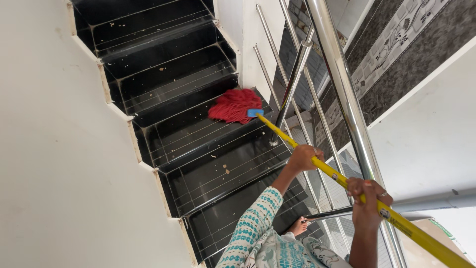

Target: The person cleans dark stairs using a red mop on a long yellow handle, pushing the mop head across multiple steps and into corners.

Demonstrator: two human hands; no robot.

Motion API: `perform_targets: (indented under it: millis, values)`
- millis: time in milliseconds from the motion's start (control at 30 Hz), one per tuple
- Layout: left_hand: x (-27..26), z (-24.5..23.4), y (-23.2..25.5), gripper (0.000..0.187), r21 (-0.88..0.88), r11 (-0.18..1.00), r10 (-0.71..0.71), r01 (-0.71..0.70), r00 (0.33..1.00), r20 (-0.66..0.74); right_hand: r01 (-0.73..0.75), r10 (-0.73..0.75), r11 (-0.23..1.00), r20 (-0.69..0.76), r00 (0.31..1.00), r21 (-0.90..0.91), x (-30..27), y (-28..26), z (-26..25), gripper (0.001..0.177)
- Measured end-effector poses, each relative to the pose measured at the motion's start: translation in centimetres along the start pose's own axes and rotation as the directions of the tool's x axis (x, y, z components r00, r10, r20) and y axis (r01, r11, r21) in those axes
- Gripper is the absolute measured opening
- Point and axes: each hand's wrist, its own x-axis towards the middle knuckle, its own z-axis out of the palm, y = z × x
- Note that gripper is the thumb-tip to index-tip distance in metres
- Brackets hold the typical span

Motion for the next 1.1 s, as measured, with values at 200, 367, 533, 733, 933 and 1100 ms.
perform_targets:
  millis: [200,367,533,733,933,1100]
  values:
    - [0.7,2.0,1.8,0.019,0.018,0.988,-0.155,0.156,0.949,0.276,0.026,-0.015,0.997,-0.163,0.986,0.068,-0.6,-0.6,-1.7,0.031]
    - [-0.9,-0.7,3.2,0.02,0.109,0.969,-0.245,0.221,0.906,0.345,0.022,0.001,0.988,-0.151,0.988,0.151,-1.1,-1.0,-1.4,0.037]
    - [-4.0,-7.4,1.8,0.021,0.225,0.931,-0.35,0.288,0.877,0.329,-0.047,0.051,0.985,-0.022,0.998,0.164,-1.3,1.8,1.7,0.027]
    - [-10.1,-17.9,0.2,0.011,0.281,0.88,-0.405,0.382,0.914,0.028,-0.208,0.134,0.926,0.241,0.961,0.316,-2.9,8.1,10.2,0.029]
    - [-15.4,-23.3,0.5,0.013,0.371,0.858,-0.266,0.355,0.925,-0.272,-0.314,0.202,0.938,0.506,0.839,0.146,-4.0,7.3,16.2,0.035]
    - [-14.3,-21.2,2.0,0.041,0.419,0.847,-0.079,0.326,0.858,-0.508,-0.338,0.302,0.94,0.596,0.744,-0.054,-2.7,2.9,14.8,0.036]
